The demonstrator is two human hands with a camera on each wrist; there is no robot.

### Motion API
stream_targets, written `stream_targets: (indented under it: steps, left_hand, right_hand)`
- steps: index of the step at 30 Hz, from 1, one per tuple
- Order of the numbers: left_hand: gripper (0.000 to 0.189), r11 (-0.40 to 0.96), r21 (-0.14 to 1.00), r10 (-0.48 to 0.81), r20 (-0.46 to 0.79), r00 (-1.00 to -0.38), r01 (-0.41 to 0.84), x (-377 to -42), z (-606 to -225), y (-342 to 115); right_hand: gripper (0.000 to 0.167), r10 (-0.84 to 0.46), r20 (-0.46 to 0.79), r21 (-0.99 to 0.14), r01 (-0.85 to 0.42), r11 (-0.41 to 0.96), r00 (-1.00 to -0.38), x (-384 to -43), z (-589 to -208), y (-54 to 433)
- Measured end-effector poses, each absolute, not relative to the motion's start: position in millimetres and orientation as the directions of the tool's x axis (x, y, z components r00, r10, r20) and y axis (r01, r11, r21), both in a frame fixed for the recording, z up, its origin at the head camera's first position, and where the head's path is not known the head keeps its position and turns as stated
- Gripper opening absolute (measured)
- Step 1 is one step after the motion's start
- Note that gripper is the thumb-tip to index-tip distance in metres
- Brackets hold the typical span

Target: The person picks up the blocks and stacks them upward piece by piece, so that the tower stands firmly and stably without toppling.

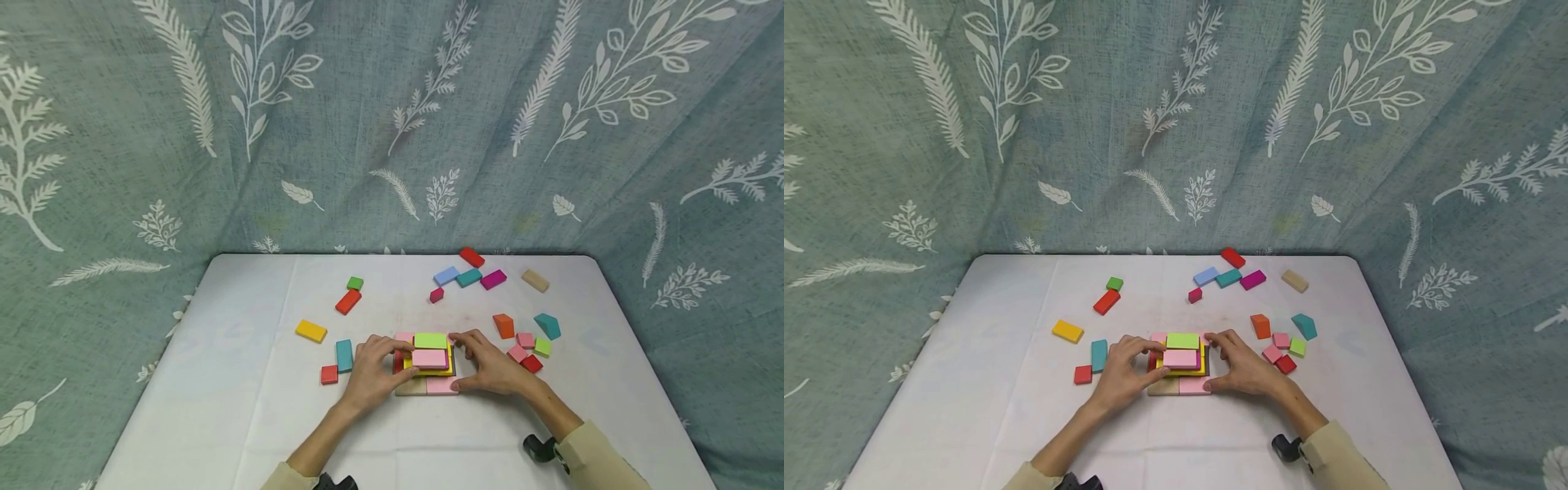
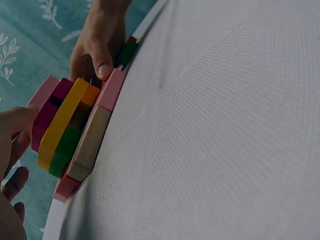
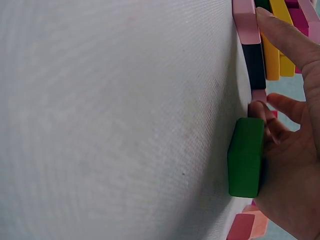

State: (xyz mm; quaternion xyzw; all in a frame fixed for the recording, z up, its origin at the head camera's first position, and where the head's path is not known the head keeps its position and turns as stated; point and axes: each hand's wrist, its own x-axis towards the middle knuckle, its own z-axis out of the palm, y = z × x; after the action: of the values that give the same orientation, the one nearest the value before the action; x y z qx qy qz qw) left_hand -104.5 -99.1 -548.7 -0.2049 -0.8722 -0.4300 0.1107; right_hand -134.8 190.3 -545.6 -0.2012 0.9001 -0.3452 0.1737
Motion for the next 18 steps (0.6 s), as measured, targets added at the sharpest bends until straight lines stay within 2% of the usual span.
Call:
stream_targets:
  steps: [9, 18]
  left_hand:
    - [0.039, 0.548, 0.709, 0.265, 0.356, -0.896, 0.444, -107, -547, -98]
    - [0.081, 0.511, 0.735, 0.356, 0.293, -0.888, 0.447, -123, -545, -99]
  right_hand:
    - [0.097, -0.482, -0.175, -0.69, -0.242, 0.682, -0.859, -134, -544, 190]
    - [0.097, -0.474, -0.177, -0.685, -0.238, 0.689, -0.863, -133, -544, 189]
